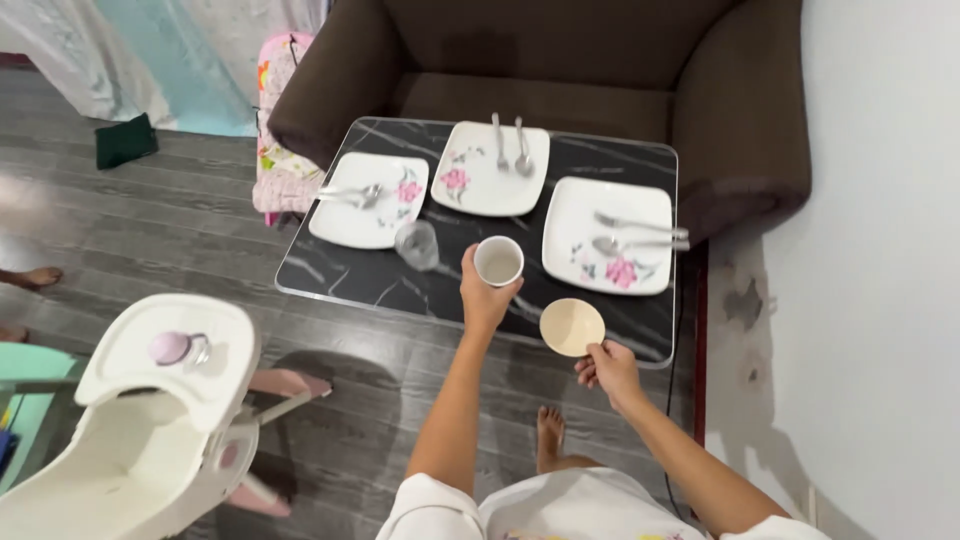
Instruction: Set a dining table with plates, cutlery, water, and bowls.
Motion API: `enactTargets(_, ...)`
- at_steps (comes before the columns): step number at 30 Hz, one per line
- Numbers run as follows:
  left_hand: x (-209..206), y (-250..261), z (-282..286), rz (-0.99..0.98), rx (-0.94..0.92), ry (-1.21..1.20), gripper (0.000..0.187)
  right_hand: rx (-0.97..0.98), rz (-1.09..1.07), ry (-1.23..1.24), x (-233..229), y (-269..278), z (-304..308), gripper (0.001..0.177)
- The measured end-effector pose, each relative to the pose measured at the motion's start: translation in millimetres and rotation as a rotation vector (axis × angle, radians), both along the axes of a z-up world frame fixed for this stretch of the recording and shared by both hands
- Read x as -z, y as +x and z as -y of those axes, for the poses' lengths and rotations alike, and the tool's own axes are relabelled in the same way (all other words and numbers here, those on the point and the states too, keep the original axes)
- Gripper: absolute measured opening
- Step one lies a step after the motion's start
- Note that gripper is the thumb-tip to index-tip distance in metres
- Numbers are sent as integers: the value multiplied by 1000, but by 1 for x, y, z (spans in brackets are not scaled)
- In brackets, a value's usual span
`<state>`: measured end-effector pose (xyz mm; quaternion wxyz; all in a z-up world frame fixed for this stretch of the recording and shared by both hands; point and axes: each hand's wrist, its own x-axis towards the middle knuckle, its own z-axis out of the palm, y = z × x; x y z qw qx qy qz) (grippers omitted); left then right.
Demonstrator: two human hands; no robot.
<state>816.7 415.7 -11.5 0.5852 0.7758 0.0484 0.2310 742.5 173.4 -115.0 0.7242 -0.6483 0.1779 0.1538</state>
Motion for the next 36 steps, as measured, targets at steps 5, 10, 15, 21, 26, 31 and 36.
enactTargets(5, 10, 62, 8, -74, -9, 19, 91, -30, -29, -44, -22, 60, 3, 25)
enactTargets(10, 27, 90, 9, -96, -30, 8, 93, -5, -31, -16, -30, 91, 3, 23)
enactTargets(15, 16, 99, 6, -188, -14, 82, 87, 1, -21, -46, -37, 131, 6, 20)
enactTargets(21, 27, 111, 2, -146, 64, 42, 84, 37, 127, -91, -58, 218, 7, 22)
enactTargets(26, 25, 118, -2, -195, 63, 40, 84, 49, 133, -175, -54, 300, 6, 23)
enactTargets(31, 18, 123, -6, -230, 97, 14, 83, 80, 135, -154, -28, 365, 6, 22)
enactTargets(36, 14, 126, -9, -304, 115, 46, 83, 164, 42, -218, 35, 420, 18, 28)
